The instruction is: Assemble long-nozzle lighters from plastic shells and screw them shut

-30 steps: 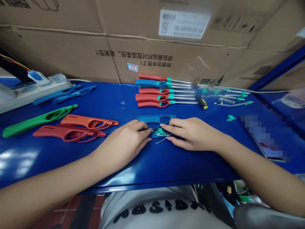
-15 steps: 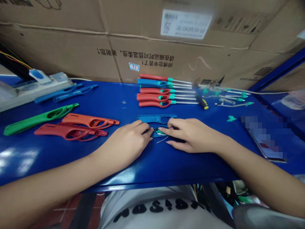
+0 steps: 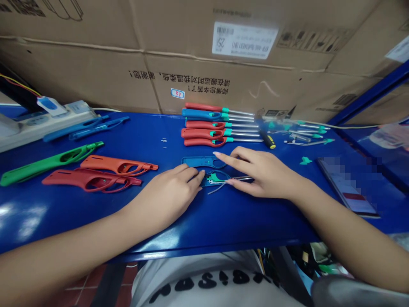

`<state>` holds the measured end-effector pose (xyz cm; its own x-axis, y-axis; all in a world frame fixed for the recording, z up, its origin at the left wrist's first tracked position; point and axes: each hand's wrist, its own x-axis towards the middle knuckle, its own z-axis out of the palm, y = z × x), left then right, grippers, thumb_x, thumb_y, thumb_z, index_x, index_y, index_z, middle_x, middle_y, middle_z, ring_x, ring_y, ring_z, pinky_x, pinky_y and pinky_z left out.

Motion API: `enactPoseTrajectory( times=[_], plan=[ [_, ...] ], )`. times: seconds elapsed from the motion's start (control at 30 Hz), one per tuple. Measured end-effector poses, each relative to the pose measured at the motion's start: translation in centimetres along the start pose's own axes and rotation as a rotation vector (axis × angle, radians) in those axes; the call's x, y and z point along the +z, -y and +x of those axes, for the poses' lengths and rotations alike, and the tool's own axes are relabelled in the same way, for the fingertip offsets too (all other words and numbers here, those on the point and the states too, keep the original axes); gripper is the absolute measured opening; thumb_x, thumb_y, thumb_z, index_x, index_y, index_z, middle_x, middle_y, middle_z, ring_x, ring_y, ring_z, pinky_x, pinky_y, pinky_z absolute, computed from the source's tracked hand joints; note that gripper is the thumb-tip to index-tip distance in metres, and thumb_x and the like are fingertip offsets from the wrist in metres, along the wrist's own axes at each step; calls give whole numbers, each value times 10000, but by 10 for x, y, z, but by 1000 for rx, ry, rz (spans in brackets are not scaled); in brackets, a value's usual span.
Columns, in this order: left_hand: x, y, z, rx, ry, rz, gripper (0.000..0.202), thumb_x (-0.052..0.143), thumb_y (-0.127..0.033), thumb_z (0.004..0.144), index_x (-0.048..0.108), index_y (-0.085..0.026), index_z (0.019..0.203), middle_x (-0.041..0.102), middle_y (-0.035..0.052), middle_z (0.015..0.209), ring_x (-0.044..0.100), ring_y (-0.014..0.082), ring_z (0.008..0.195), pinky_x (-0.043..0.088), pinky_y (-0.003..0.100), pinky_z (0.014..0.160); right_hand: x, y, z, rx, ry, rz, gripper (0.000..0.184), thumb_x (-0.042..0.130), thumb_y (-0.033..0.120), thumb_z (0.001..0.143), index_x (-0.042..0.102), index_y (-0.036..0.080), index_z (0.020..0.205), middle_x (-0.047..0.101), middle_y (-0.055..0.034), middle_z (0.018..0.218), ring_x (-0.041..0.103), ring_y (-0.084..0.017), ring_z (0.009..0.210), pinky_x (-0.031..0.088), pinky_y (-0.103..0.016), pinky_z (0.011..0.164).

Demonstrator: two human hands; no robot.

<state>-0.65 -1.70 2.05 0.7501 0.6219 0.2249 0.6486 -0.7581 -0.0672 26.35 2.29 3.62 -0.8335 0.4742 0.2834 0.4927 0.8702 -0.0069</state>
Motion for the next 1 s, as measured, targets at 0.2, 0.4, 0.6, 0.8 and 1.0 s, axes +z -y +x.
enactPoseTrajectory(
  times=[0.2, 0.4, 0.6, 0.8, 1.0],
  plan=[
    [-2, -2, 3, -31, 40, -46, 296, 489, -194, 1023, 722, -92, 1173, 690, 125, 1013, 657, 263, 909, 614, 407, 777, -5, 4, -2, -16, 6, 53, 198, 523, 304, 1000, 663, 171, 956, 645, -52, 901, 575, -152, 746, 389, -273, 625],
    [-2, -1, 4, -38, 65, -89, 280, 517, -183, 1009, 707, -87, 1190, 685, 129, 1039, 656, 274, 956, 604, 422, 833, 10, 14, 3, -78, 189, 58, 188, 492, 298, 1017, 641, 203, 1081, 634, -52, 1036, 549, -145, 715, 330, -280, 583],
    [-1, -1, 2, -35, 26, -120, 301, 528, -204, 1005, 644, -108, 1265, 696, 128, 1118, 647, 283, 1011, 591, 449, 877, 10, 14, 5, 45, 157, 170, 177, 451, 291, 1034, 587, 186, 995, 628, -58, 1004, 556, -149, 756, 358, -271, 622],
    [2, 0, 0, 30, 35, -119, 362, 513, -134, 984, 612, -216, 1323, 604, 94, 1360, 603, 290, 1118, 578, 450, 911, 10, 10, 4, 179, 140, 305, 61, 507, 239, 987, 540, 201, 952, 620, -27, 925, 533, -139, 724, 364, -262, 632],
    [4, 1, -1, 51, 18, -120, 394, 516, -99, 964, 621, -194, 1331, 606, 103, 1358, 599, 287, 1115, 576, 442, 930, 9, 7, 4, 157, 186, 358, 64, 494, 228, 996, 543, 204, 963, 612, -31, 926, 558, -156, 783, 388, -267, 671]
  ],
)
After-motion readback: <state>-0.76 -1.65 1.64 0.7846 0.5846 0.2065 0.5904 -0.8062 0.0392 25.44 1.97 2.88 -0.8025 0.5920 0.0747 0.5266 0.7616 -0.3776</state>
